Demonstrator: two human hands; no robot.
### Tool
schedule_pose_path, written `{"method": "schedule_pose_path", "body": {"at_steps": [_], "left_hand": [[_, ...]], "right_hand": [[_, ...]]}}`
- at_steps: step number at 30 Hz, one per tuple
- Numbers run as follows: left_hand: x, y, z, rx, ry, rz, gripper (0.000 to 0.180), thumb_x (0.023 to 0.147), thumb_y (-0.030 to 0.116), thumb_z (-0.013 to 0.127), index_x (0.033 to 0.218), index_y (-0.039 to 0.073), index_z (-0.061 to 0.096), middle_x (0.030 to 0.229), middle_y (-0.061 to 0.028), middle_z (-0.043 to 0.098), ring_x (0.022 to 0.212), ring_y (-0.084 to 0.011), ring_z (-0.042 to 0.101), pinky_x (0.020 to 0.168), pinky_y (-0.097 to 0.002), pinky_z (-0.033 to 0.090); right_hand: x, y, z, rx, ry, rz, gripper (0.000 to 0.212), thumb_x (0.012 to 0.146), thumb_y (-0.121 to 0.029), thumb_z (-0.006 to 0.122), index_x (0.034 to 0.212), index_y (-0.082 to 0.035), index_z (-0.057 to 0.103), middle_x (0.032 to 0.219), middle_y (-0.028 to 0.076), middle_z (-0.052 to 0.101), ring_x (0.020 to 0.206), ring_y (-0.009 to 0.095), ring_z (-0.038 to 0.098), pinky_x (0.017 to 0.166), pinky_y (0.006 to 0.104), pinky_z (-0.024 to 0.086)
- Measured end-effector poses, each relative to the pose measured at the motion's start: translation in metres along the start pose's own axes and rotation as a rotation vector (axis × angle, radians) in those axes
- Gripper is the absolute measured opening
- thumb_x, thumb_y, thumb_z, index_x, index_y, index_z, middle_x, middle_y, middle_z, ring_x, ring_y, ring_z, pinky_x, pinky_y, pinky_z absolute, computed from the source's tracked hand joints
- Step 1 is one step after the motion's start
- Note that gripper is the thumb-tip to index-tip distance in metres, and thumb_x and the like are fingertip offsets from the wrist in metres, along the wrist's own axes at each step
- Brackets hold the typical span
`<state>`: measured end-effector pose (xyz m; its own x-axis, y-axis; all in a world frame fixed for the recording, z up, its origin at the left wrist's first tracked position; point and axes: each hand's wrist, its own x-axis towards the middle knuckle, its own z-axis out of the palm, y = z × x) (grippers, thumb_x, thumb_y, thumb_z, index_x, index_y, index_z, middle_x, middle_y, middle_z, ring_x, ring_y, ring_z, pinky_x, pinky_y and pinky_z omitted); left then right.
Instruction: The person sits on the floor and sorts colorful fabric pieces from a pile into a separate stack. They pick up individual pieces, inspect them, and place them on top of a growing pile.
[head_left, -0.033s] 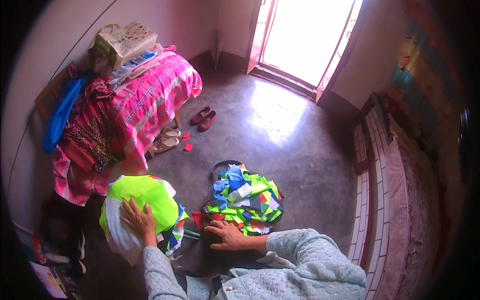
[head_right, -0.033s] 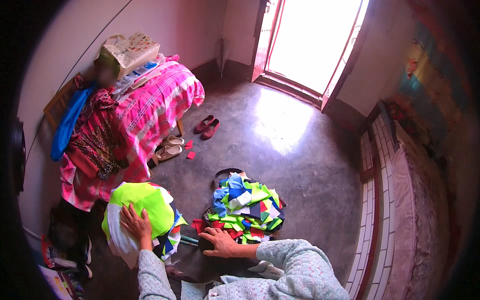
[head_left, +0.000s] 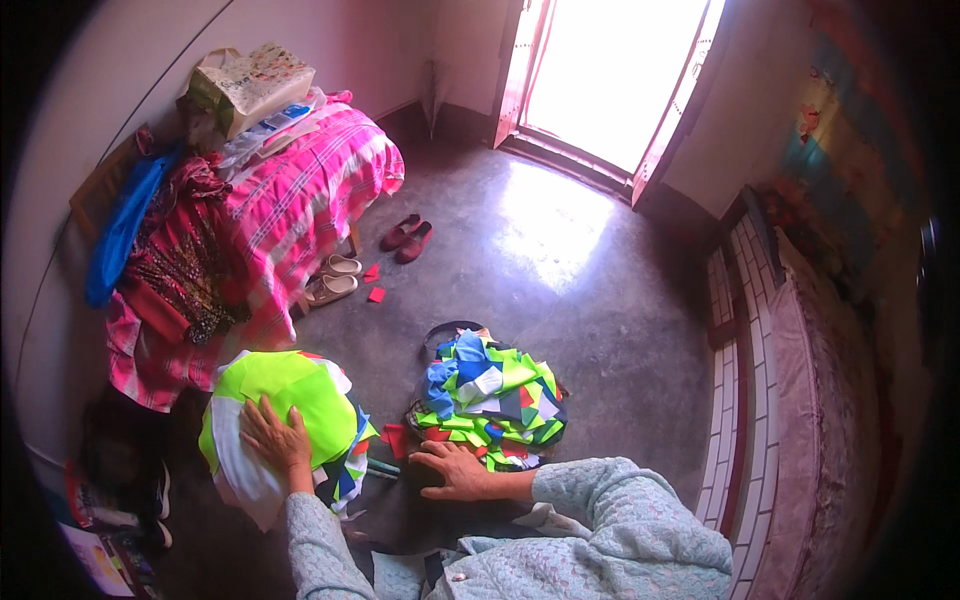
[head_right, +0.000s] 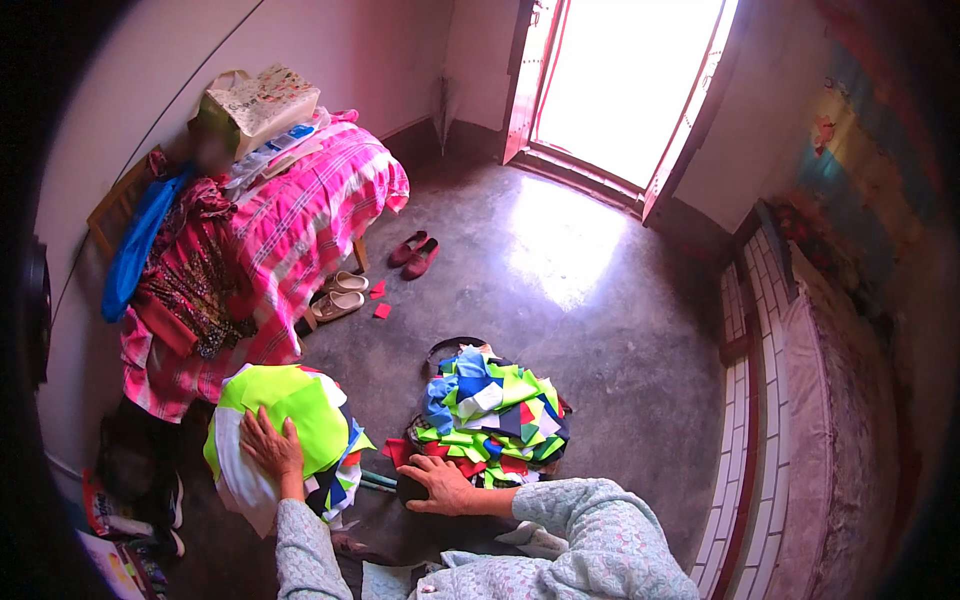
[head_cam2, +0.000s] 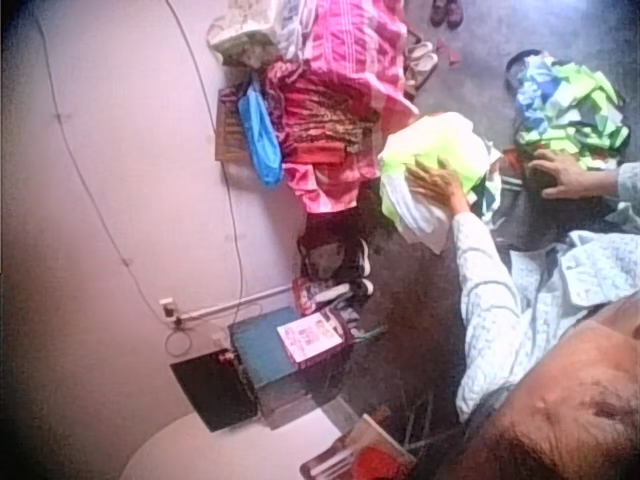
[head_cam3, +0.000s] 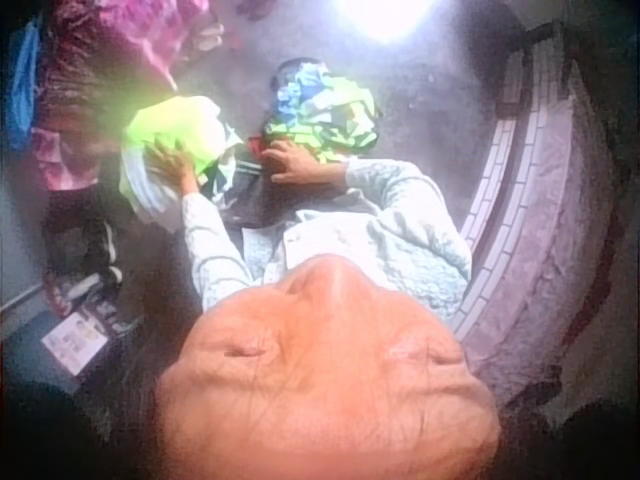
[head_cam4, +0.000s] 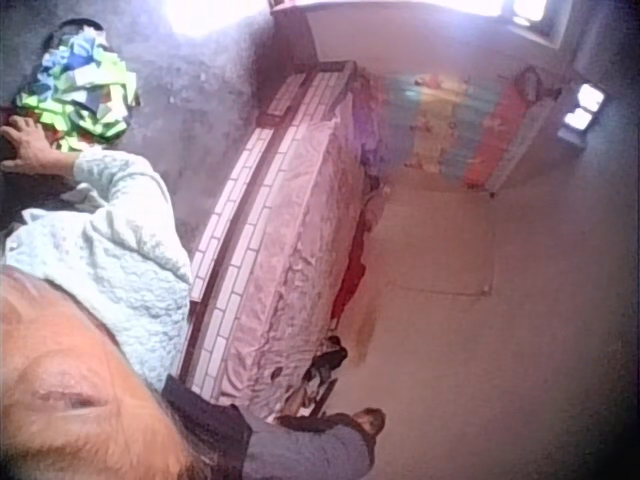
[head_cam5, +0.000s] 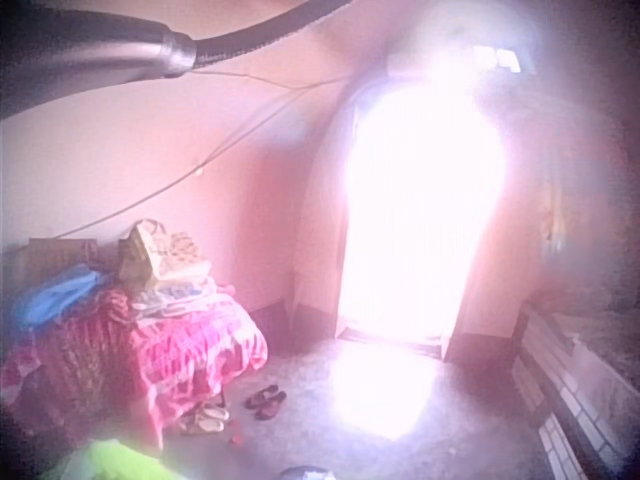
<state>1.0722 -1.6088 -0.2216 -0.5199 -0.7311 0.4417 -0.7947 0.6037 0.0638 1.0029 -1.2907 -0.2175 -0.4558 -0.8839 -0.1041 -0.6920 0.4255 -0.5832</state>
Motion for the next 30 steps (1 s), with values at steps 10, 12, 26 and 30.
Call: {"method": "schedule_pose_path", "body": {"at_steps": [10, 12, 26, 30], "left_hand": [[-0.001, 0.001, -0.001, -0.017, -0.017, -0.006, 0.062, 0.086, 0.044, 0.056, 0.136, 0.01, 0.043, 0.146, -0.0164, 0.036, 0.138, -0.0346, 0.03, 0.111, -0.0548, 0.022], [-0.002, 0.0, -0.003, -0.012, -0.026, -0.006, 0.063, 0.086, 0.044, 0.056, 0.137, 0.01, 0.042, 0.146, -0.0167, 0.035, 0.138, -0.0348, 0.03, 0.111, -0.0552, 0.023], [0.002, -0.001, 0.002, -0.045, 0.03, 0.025, 0.063, 0.083, 0.045, 0.059, 0.133, 0.01, 0.046, 0.144, -0.0195, 0.038, 0.135, -0.0372, 0.034, 0.107, -0.0564, 0.025], [0.001, -0.001, -0.003, -0.126, 0.088, 0.026, 0.058, 0.082, 0.042, 0.062, 0.129, 0.011, 0.048, 0.139, -0.0187, 0.042, 0.131, -0.0368, 0.036, 0.107, -0.0582, 0.024]], "right_hand": [[-0.001, -0.003, -0.001, 0.013, -0.008, 0.013, 0.069, 0.078, -0.046, 0.066, 0.137, -0.02, 0.041, 0.141, 0.015, 0.036, 0.128, 0.038, 0.037, 0.1, 0.0531, 0.036], [-0.001, -0.004, -0.001, 0.02, -0.008, 0.005, 0.068, 0.078, -0.046, 0.066, 0.137, -0.02, 0.042, 0.14, 0.015, 0.037, 0.128, 0.038, 0.037, 0.1, 0.0535, 0.036], [0.003, 0.008, 0.004, 0.042, 0.061, -0.056, 0.079, 0.075, -0.046, 0.07, 0.144, -0.027, 0.037, 0.138, 0.015, 0.04, 0.126, 0.037, 0.04, 0.097, 0.0536, 0.037], [0.004, 0.004, 0.003, 0.061, 0.091, -0.061, 0.074, 0.074, -0.043, 0.072, 0.139, -0.023, 0.044, 0.135, 0.017, 0.043, 0.123, 0.037, 0.043, 0.098, 0.0497, 0.038]]}}
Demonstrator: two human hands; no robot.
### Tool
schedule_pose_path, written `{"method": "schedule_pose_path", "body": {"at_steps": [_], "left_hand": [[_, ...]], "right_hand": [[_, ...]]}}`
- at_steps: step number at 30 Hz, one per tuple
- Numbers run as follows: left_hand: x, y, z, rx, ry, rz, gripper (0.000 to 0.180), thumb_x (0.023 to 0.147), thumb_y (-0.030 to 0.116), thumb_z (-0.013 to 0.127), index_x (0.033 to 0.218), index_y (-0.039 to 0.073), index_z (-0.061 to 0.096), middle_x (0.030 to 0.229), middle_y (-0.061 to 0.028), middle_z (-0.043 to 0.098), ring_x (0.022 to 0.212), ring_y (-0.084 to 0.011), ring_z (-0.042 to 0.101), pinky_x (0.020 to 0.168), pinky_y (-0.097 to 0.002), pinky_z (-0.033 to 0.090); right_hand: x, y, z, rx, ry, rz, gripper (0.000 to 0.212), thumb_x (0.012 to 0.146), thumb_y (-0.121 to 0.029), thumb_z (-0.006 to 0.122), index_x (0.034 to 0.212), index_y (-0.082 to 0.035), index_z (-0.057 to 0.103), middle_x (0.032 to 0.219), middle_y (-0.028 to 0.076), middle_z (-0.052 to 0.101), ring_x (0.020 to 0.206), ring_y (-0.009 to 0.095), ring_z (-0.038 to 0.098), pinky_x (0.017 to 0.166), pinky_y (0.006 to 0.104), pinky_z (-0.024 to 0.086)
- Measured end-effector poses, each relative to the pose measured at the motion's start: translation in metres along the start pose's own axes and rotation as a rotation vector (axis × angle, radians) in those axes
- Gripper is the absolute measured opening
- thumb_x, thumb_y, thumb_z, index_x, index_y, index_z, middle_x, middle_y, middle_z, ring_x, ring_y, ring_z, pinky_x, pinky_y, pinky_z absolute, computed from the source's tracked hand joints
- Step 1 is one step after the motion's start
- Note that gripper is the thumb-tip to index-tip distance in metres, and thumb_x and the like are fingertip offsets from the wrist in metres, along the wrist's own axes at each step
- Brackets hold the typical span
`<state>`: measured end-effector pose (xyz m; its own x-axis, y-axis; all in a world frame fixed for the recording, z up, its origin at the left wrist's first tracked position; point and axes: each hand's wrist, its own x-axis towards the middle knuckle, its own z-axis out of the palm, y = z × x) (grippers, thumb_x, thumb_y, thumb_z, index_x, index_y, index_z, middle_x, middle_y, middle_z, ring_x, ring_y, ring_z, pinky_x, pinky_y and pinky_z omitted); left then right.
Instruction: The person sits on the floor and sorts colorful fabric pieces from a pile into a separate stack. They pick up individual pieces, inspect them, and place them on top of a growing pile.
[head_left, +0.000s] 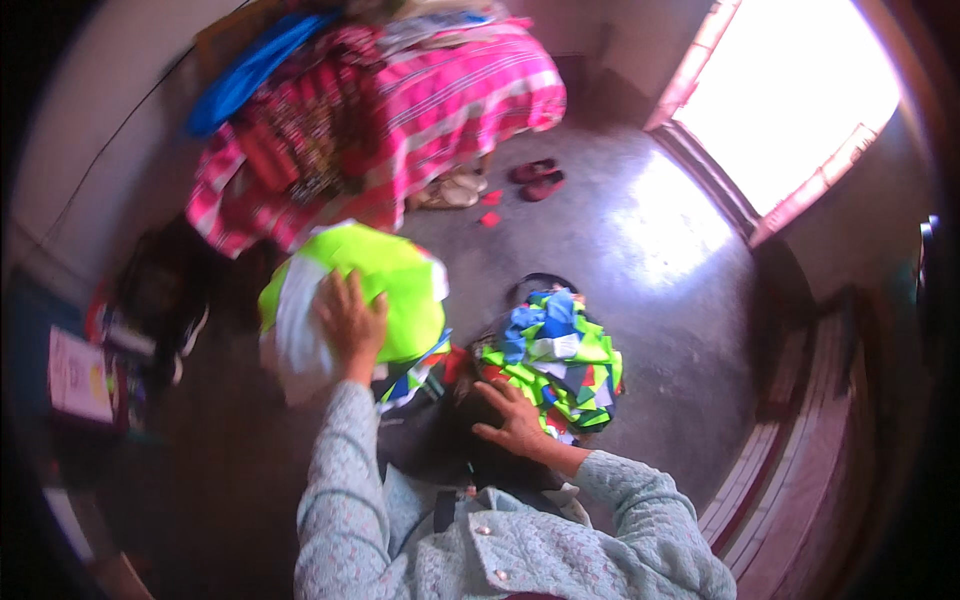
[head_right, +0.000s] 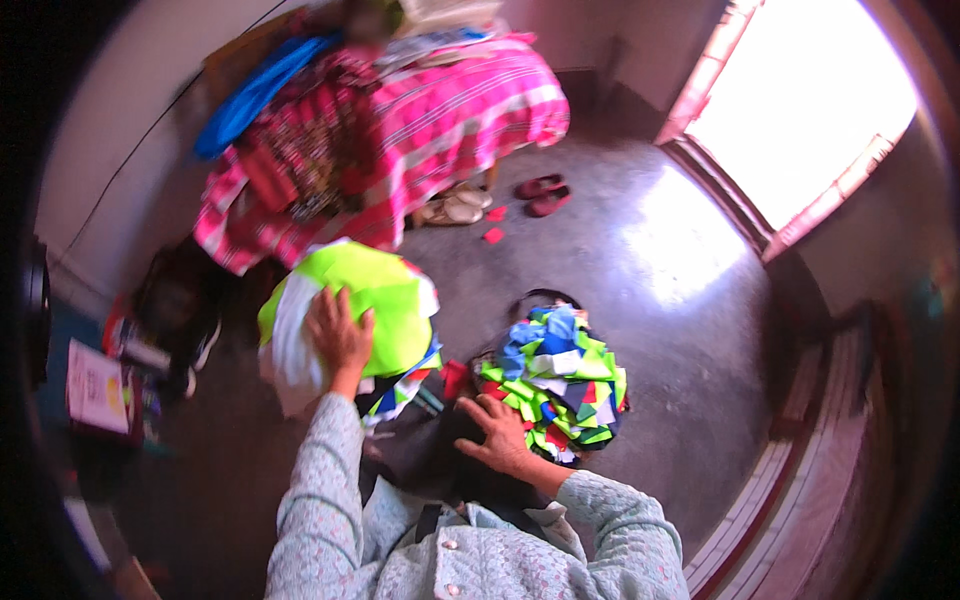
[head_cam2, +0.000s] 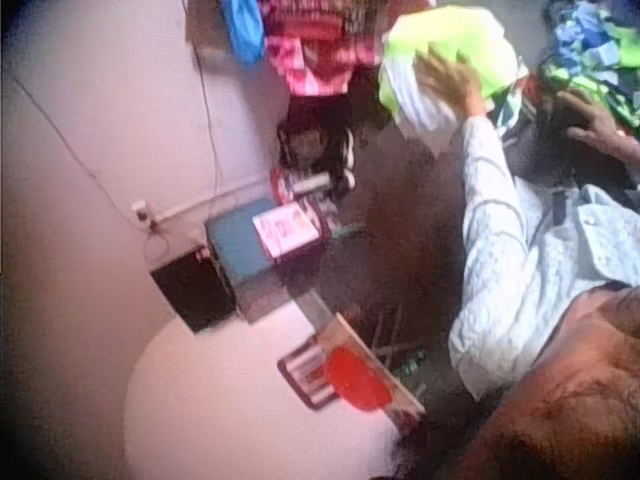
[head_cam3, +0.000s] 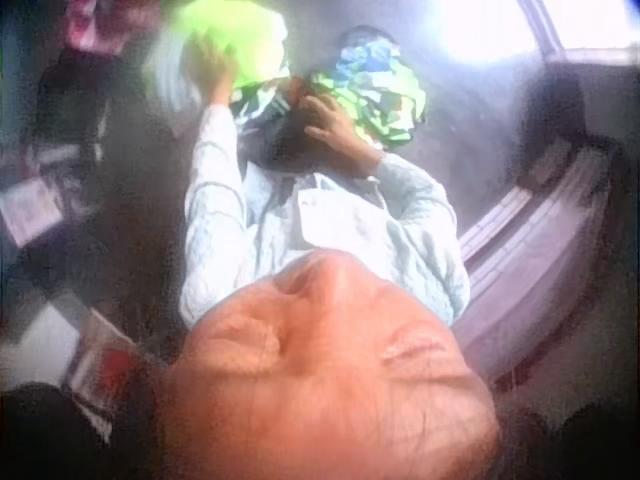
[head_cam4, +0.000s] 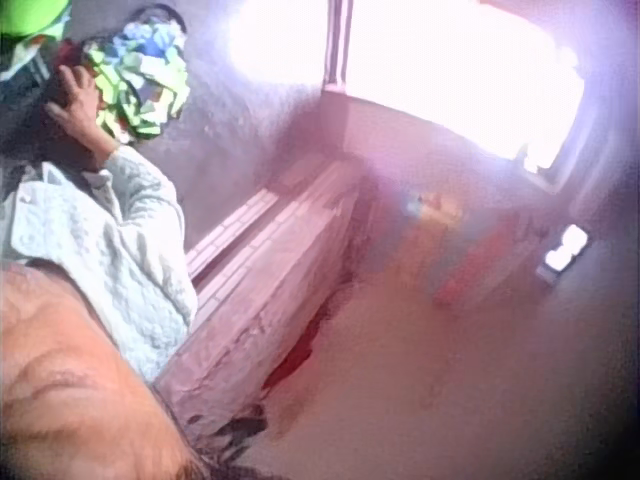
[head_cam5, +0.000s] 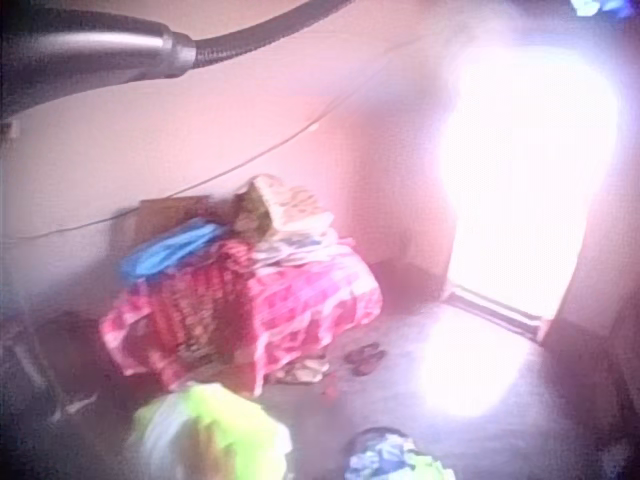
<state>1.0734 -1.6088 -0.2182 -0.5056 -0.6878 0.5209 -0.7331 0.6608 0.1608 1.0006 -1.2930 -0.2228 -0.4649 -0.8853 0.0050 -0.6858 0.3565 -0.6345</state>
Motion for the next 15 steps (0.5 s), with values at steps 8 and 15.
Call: {"method": "schedule_pose_path", "body": {"at_steps": [8, 15], "left_hand": [[-0.003, -0.004, 0.002, 0.021, -0.018, -0.036, 0.063, 0.082, 0.046, 0.058, 0.132, 0.01, 0.046, 0.142, -0.0177, 0.039, 0.135, -0.037, 0.031, 0.109, -0.0596, 0.02], [0.002, 0.004, 0.001, 0.002, -0.022, -0.009, 0.059, 0.081, 0.043, 0.062, 0.129, 0.012, 0.048, 0.14, -0.0179, 0.041, 0.133, -0.0369, 0.034, 0.106, -0.0601, 0.023]], "right_hand": [[0.001, -0.005, 0.002, 0.013, -0.015, -0.007, 0.071, 0.07, -0.039, 0.074, 0.134, -0.019, 0.05, 0.134, 0.02, 0.044, 0.119, 0.039, 0.044, 0.098, 0.0488, 0.039], [0.001, -0.001, -0.003, 0.024, -0.025, 0.0, 0.068, 0.072, -0.04, 0.073, 0.133, -0.02, 0.051, 0.136, 0.019, 0.044, 0.122, 0.039, 0.043, 0.099, 0.0491, 0.038]]}}
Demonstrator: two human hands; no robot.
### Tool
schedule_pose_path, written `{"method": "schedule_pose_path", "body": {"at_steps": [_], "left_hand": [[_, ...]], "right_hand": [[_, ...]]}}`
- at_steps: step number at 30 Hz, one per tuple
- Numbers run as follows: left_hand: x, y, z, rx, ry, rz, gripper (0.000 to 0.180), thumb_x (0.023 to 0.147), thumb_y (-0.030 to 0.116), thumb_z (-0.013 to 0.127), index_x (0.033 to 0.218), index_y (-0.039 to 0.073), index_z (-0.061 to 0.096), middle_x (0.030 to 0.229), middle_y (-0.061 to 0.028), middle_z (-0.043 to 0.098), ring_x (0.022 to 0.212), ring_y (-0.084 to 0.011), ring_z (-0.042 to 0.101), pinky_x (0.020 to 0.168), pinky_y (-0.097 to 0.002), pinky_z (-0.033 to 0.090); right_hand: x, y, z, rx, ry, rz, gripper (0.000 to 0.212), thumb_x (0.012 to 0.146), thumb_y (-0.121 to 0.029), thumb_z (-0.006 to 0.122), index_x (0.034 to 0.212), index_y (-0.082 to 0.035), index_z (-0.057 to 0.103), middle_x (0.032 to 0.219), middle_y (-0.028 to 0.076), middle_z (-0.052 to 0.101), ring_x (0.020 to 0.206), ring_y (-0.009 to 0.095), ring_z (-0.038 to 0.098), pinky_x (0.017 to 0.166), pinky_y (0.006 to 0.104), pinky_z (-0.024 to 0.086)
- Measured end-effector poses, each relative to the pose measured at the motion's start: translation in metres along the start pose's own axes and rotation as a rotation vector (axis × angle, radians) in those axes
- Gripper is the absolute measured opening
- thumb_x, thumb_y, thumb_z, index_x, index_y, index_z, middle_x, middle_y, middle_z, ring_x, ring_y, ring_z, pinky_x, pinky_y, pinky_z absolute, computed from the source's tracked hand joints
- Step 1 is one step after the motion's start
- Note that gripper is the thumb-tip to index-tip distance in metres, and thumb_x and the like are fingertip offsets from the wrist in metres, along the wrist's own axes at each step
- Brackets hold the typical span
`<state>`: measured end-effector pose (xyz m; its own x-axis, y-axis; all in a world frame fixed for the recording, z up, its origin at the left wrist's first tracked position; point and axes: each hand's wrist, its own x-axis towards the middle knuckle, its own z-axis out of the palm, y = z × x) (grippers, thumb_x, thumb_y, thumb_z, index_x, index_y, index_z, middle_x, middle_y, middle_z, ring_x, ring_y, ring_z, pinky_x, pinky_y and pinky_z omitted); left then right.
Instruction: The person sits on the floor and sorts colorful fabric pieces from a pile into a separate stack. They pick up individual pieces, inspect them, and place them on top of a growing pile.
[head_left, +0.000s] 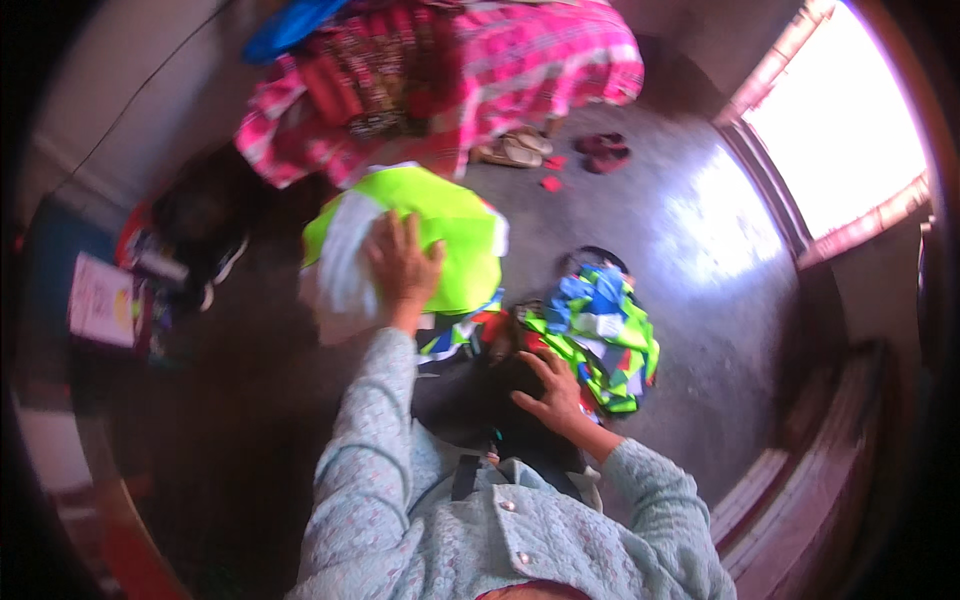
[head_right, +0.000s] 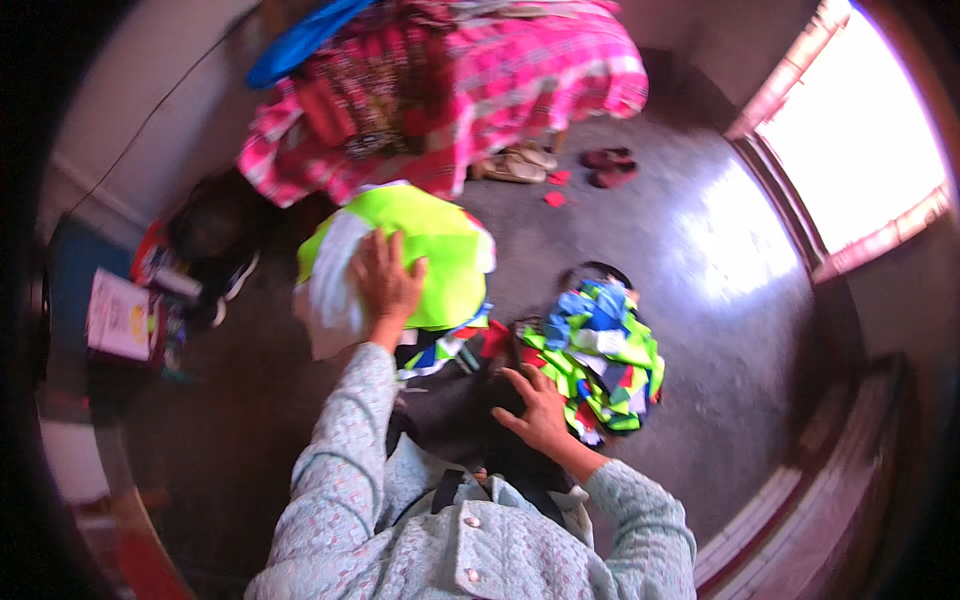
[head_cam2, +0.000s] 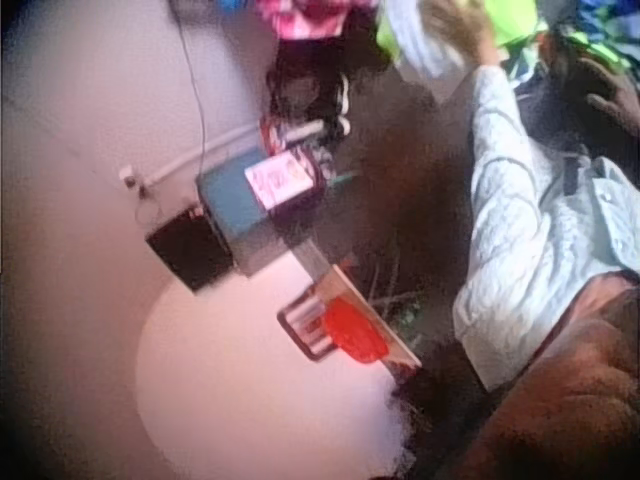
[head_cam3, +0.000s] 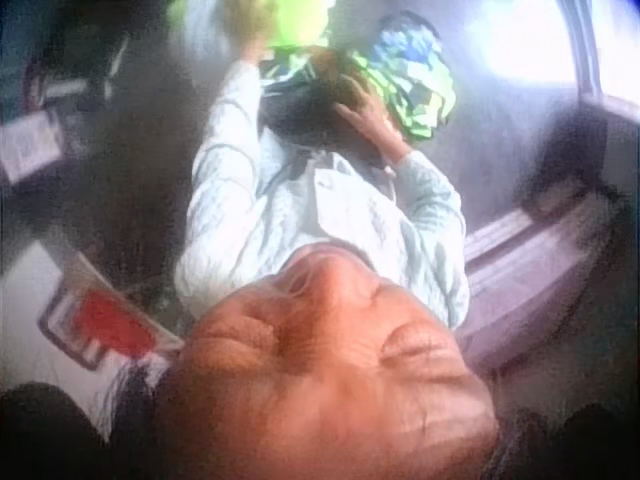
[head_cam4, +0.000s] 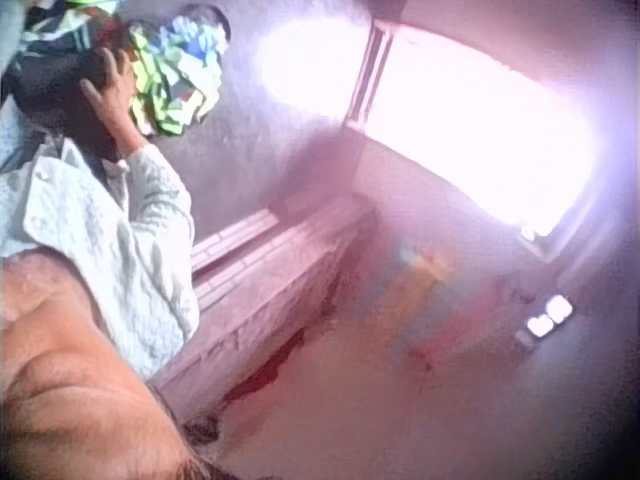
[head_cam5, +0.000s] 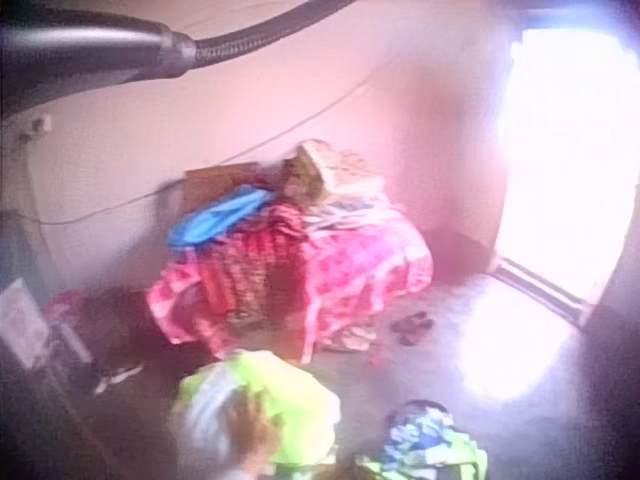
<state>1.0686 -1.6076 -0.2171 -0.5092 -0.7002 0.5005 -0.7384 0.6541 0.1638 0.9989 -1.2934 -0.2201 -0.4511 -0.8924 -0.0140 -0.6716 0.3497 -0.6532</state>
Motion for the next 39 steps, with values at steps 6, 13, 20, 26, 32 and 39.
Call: {"method": "schedule_pose_path", "body": {"at_steps": [6, 13, 20, 26, 32, 39], "left_hand": [[-0.002, -0.011, 0.007, 0.09, -0.055, -0.005, 0.062, 0.085, 0.048, 0.057, 0.134, 0.012, 0.046, 0.145, -0.0176, 0.037, 0.135, -0.0364, 0.033, 0.106, -0.0608, 0.025], [-0.001, -0.005, 0.005, 0.214, -0.033, 0.05, 0.057, 0.089, 0.047, 0.053, 0.134, 0.013, 0.047, 0.141, -0.0142, 0.042, 0.132, -0.0341, 0.038, 0.105, -0.0546, 0.029], [-0.003, -0.013, 0.011, 0.194, -0.06, 0.045, 0.059, 0.089, 0.046, 0.054, 0.137, 0.013, 0.043, 0.145, -0.0159, 0.038, 0.135, -0.0343, 0.035, 0.106, -0.057, 0.029], [-0.002, -0.014, 0.019, 0.218, -0.04, 0.048, 0.06, 0.089, 0.048, 0.052, 0.138, 0.014, 0.043, 0.145, -0.0146, 0.038, 0.135, -0.0338, 0.036, 0.106, -0.0567, 0.028], [-0.002, -0.014, 0.018, 0.226, -0.039, 0.049, 0.06, 0.09, 0.048, 0.051, 0.138, 0.014, 0.043, 0.145, -0.0141, 0.038, 0.134, -0.0336, 0.036, 0.107, -0.0555, 0.028], [-0.003, -0.013, 0.016, 0.239, -0.053, 0.031, 0.059, 0.09, 0.046, 0.052, 0.137, 0.012, 0.043, 0.145, -0.0143, 0.038, 0.134, -0.0337, 0.036, 0.106, -0.0555, 0.029]], "right_hand": [[0.003, 0.006, 0.005, -0.045, -0.013, 0.003, 0.07, 0.073, -0.045, 0.071, 0.135, -0.022, 0.047, 0.137, 0.017, 0.041, 0.125, 0.038, 0.04, 0.099, 0.0506, 0.037], [-0.002, 0.001, -0.001, -0.063, -0.007, 0.028, 0.069, 0.074, -0.047, 0.069, 0.134, -0.022, 0.047, 0.135, 0.014, 0.04, 0.122, 0.038, 0.041, 0.095, 0.0502, 0.038], [-0.002, 0.001, -0.003, 0.014, -0.035, 0.029, 0.067, 0.073, -0.044, 0.069, 0.133, -0.019, 0.049, 0.133, 0.016, 0.042, 0.123, 0.037, 0.04, 0.093, 0.0509, 0.038], [-0.004, 0.003, -0.003, -0.016, -0.011, 0.045, 0.068, 0.073, -0.045, 0.068, 0.133, -0.019, 0.048, 0.131, 0.016, 0.042, 0.122, 0.037, 0.041, 0.093, 0.0516, 0.038], [-0.003, -0.002, -0.008, -0.012, -0.058, 0.074, 0.068, 0.074, -0.041, 0.069, 0.135, -0.02, 0.047, 0.135, 0.015, 0.04, 0.125, 0.036, 0.039, 0.096, 0.0516, 0.037], [-0.003, -0.002, -0.006, -0.013, -0.052, 0.066, 0.068, 0.075, -0.041, 0.069, 0.135, -0.02, 0.046, 0.136, 0.016, 0.04, 0.124, 0.037, 0.039, 0.097, 0.0523, 0.037]]}}
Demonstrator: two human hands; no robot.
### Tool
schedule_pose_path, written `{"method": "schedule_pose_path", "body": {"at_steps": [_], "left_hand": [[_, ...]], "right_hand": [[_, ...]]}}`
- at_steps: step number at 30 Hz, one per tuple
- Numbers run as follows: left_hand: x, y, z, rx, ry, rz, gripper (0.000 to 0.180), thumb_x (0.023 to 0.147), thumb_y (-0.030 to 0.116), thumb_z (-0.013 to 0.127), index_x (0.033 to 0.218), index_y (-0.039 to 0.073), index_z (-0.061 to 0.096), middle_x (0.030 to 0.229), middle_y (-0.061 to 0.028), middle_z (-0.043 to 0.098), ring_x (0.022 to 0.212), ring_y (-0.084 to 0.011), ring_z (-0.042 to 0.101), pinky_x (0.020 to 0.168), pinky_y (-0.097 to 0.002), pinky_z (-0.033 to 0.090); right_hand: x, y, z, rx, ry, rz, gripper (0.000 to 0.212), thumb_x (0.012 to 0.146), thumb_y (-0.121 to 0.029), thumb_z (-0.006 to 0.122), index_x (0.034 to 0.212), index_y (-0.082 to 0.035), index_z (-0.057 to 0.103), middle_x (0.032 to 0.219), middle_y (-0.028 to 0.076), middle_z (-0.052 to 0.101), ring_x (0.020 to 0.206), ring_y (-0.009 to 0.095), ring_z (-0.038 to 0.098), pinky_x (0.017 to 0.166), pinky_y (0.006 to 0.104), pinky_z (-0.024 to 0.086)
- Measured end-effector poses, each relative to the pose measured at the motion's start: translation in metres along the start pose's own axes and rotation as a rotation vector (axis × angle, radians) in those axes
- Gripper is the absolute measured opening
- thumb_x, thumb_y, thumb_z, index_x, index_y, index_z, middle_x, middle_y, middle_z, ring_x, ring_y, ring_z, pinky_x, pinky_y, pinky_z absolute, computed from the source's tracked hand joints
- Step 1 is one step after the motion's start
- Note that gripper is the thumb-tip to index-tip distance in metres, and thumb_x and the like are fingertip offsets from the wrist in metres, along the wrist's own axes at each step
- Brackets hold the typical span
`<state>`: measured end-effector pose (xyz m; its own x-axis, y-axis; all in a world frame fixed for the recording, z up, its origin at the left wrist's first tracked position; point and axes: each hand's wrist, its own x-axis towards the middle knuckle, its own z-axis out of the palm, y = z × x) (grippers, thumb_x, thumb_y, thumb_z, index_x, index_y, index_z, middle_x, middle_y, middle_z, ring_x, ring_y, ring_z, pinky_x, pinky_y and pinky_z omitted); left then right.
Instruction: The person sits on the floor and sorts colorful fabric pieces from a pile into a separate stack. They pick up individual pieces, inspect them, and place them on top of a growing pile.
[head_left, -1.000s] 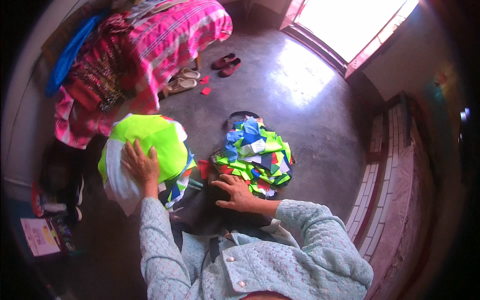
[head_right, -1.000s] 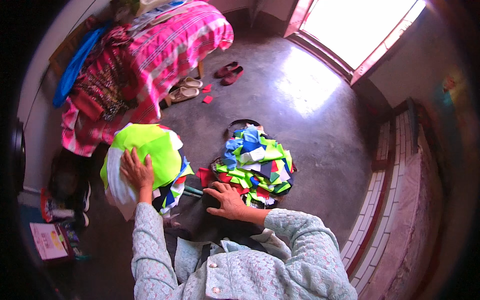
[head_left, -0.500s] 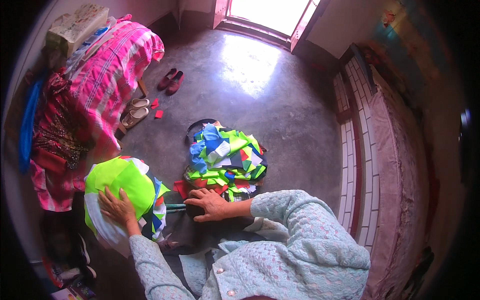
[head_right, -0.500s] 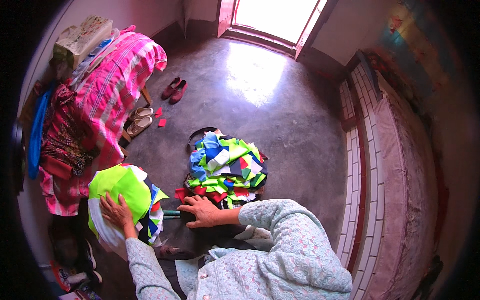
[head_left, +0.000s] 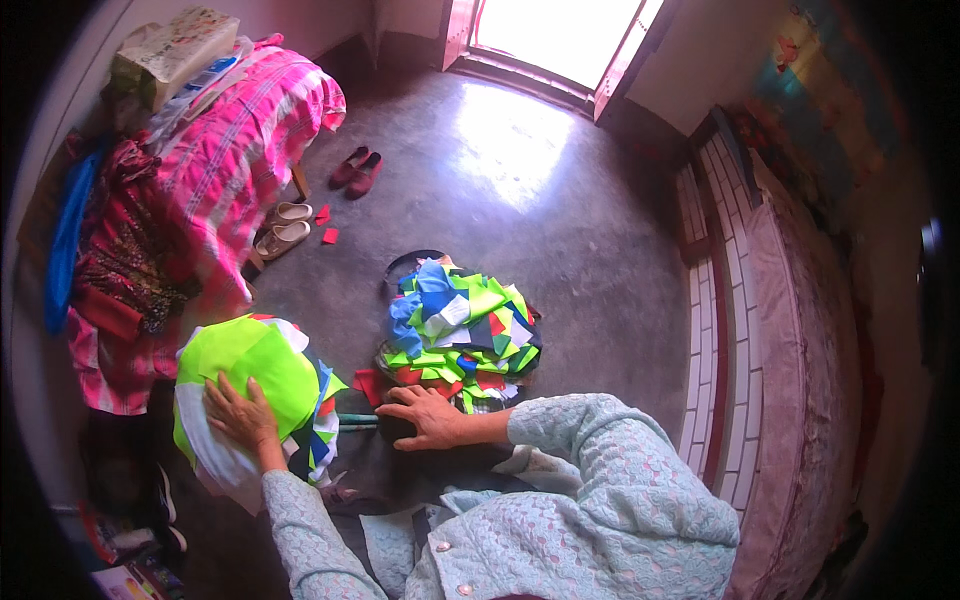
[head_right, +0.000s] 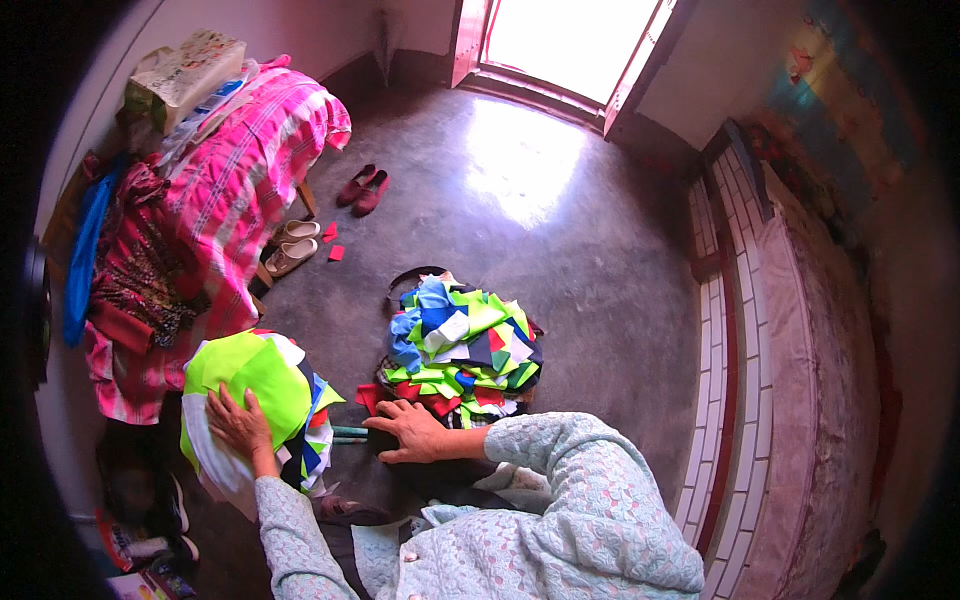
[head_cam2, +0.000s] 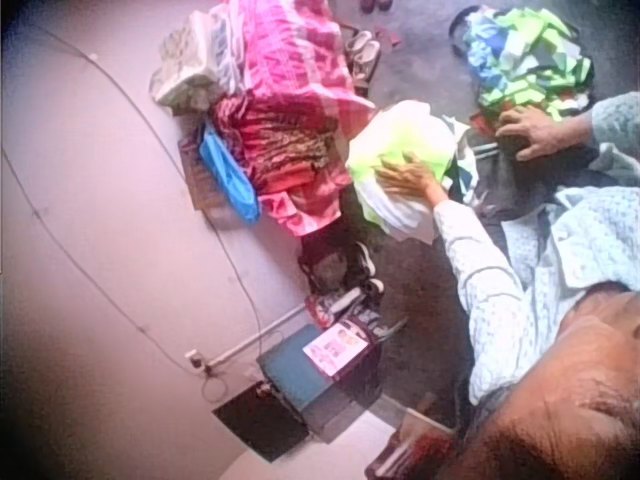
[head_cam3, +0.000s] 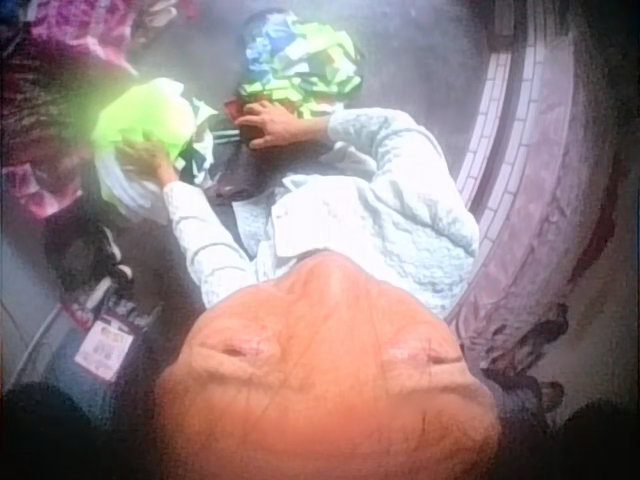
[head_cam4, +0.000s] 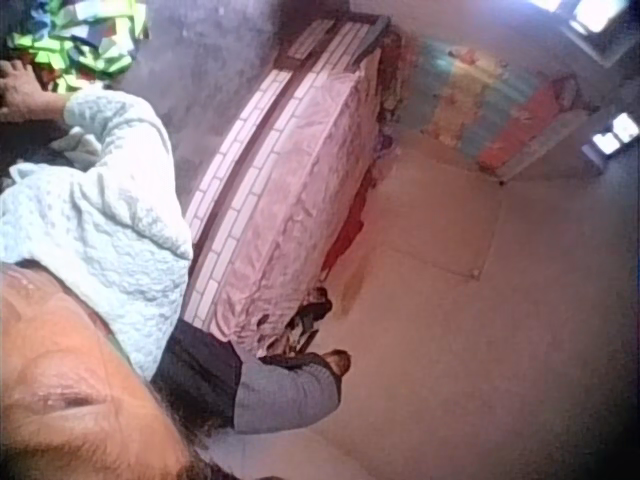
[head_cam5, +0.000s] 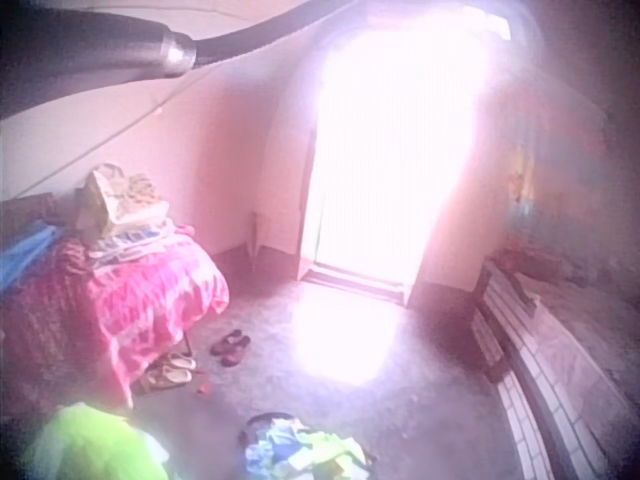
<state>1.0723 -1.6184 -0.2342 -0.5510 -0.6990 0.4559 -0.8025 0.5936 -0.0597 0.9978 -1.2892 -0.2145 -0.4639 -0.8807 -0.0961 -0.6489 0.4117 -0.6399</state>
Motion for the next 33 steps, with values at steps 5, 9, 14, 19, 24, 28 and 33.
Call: {"method": "schedule_pose_path", "body": {"at_steps": [5, 9, 14, 19, 24, 28, 33], "left_hand": [[0.0, 0.003, -0.009, -0.029, -0.006, -0.007, 0.058, 0.088, 0.044, 0.055, 0.136, 0.012, 0.044, 0.144, -0.0152, 0.038, 0.134, -0.0339, 0.036, 0.105, -0.0557, 0.029], [0.002, 0.006, -0.016, -0.08, -0.023, 0.005, 0.06, 0.086, 0.044, 0.058, 0.135, 0.011, 0.045, 0.142, -0.0163, 0.04, 0.134, -0.0343, 0.036, 0.105, -0.0568, 0.029], [0.001, 0.004, -0.01, -0.08, -0.013, -0.007, 0.062, 0.085, 0.046, 0.056, 0.136, 0.011, 0.044, 0.144, -0.0171, 0.037, 0.136, -0.0347, 0.033, 0.107, -0.0576, 0.026], [-0.002, 0.001, -0.009, -0.092, 0.011, 0.004, 0.062, 0.085, 0.047, 0.056, 0.134, 0.012, 0.045, 0.144, -0.0175, 0.038, 0.134, -0.0357, 0.035, 0.107, -0.057, 0.026], [-0.001, 0.004, -0.013, -0.133, 0.011, -0.009, 0.063, 0.085, 0.048, 0.055, 0.135, 0.011, 0.044, 0.144, -0.0198, 0.038, 0.134, -0.0374, 0.034, 0.108, -0.0588, 0.024], [0.0, 0.005, -0.015, -0.149, 0.004, -0.02, 0.063, 0.085, 0.048, 0.055, 0.135, 0.01, 0.044, 0.144, -0.0194, 0.038, 0.134, -0.038, 0.034, 0.108, -0.0597, 0.023], [-0.002, 0.003, -0.01, -0.152, 0.048, -0.023, 0.062, 0.084, 0.047, 0.056, 0.133, 0.011, 0.046, 0.142, -0.017, 0.039, 0.134, -0.0362, 0.034, 0.107, -0.0597, 0.023]], "right_hand": [[0.0, 0.004, 0.005, -0.026, 0.052, -0.029, 0.067, 0.075, -0.045, 0.068, 0.134, -0.021, 0.047, 0.136, 0.016, 0.04, 0.123, 0.038, 0.04, 0.095, 0.052, 0.037], [0.001, 0.005, 0.006, -0.034, 0.052, -0.017, 0.066, 0.074, -0.045, 0.069, 0.134, -0.022, 0.048, 0.136, 0.014, 0.04, 0.122, 0.037, 0.041, 0.094, 0.0505, 0.038], [0.002, 0.003, 0.006, -0.029, 0.049, -0.024, 0.066, 0.074, -0.045, 0.069, 0.133, -0.024, 0.049, 0.136, 0.014, 0.041, 0.123, 0.037, 0.04, 0.095, 0.0512, 0.039], [0.002, 0.003, 0.005, -0.011, 0.015, -0.008, 0.067, 0.075, -0.045, 0.069, 0.134, -0.023, 0.048, 0.138, 0.017, 0.039, 0.126, 0.038, 0.039, 0.098, 0.0513, 0.037], [0.002, 0.007, 0.009, -0.012, 0.03, -0.034, 0.068, 0.074, -0.047, 0.07, 0.135, -0.023, 0.048, 0.139, 0.016, 0.039, 0.126, 0.038, 0.038, 0.097, 0.0523, 0.038], [0.003, 0.002, 0.005, -0.021, 0.018, -0.007, 0.067, 0.074, -0.048, 0.07, 0.134, -0.024, 0.049, 0.139, 0.017, 0.04, 0.125, 0.038, 0.04, 0.101, 0.05, 0.037], [0.004, 0.003, 0.007, -0.009, 0.019, 0.001, 0.066, 0.074, -0.046, 0.071, 0.133, -0.025, 0.05, 0.139, 0.017, 0.039, 0.125, 0.038, 0.04, 0.102, 0.0498, 0.036]]}}
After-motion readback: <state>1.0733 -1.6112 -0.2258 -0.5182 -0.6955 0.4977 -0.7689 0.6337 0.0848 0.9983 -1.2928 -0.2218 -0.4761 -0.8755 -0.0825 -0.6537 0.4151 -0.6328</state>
